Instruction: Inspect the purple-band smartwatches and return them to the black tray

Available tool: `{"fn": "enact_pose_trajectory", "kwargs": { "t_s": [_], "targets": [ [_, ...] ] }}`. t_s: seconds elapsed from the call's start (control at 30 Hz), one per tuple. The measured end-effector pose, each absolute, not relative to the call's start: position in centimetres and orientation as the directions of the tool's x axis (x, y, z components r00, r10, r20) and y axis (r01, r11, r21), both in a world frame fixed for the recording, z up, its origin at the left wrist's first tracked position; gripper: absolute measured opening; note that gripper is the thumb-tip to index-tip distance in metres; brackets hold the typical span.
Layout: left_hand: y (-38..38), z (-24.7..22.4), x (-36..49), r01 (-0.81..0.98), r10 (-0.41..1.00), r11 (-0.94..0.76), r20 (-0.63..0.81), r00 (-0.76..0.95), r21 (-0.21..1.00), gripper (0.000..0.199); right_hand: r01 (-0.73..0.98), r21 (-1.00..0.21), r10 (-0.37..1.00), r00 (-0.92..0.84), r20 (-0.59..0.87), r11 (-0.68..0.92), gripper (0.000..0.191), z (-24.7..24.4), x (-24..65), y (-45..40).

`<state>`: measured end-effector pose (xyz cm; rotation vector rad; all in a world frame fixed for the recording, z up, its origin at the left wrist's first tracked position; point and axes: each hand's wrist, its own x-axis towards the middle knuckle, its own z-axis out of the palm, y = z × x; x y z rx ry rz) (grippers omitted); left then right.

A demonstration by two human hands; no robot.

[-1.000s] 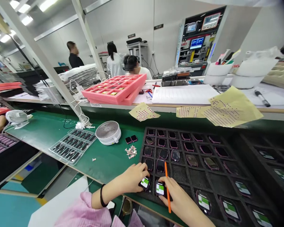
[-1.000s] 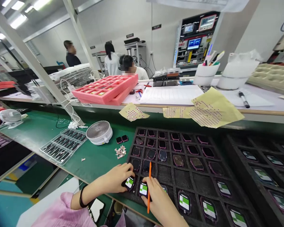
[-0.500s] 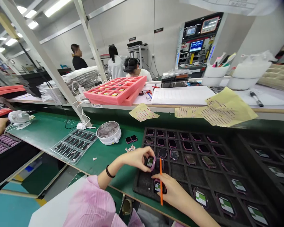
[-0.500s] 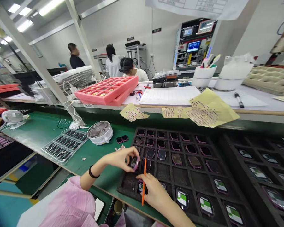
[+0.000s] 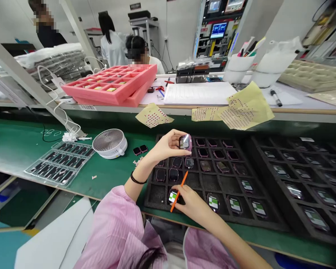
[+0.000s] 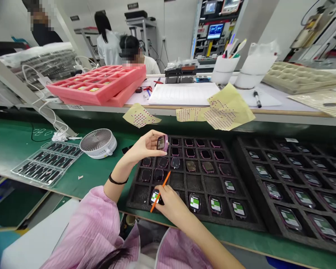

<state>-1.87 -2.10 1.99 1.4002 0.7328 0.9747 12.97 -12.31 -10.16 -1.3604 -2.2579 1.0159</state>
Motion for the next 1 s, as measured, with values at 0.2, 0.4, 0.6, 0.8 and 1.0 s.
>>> {"fn": "enact_pose_trajectory", "kwargs": {
  "t_s": [0.2,0.4,0.6,0.8,1.0],
  "targets": [
    [-2.0,1.7,-2.2,-0.101,0.888,-0.113,0.146,0.437,0.988,0.054,0.534,-0.816,0.852,-0.513,-0.103,0.222,0.027,-10.4,13.2,-11.6],
    [-1.9,1.8,-2.1,-0.082,0.892,-0.119,0.142,0.430,0.990,0.053,0.297,-0.954,0.870,-0.483,-0.103,0.052,0.019,-11.2,13.2,-11.1],
    [-2.0,1.8,-2.3,-0.077,0.899,-0.130,0.150,0.412,0.989,0.055,0.215,-0.976,0.874,-0.468,-0.133,-0.034,0.035,-12.0,12.7,-11.9],
    [-1.6,1.5,-2.4,-0.017,0.909,-0.152,0.147,0.390,0.988,0.058,0.344,-0.934,0.843,-0.527,-0.107,0.096,0.035,-11.4,13.4,-13.1],
    [-1.3,1.1,-1.9,-0.022,0.923,-0.109,0.110,0.368,0.994,0.061,0.034,-0.980,0.874,-0.447,-0.190,-0.195,0.053,-9.5,14.2,-11.1]
  ]
}}
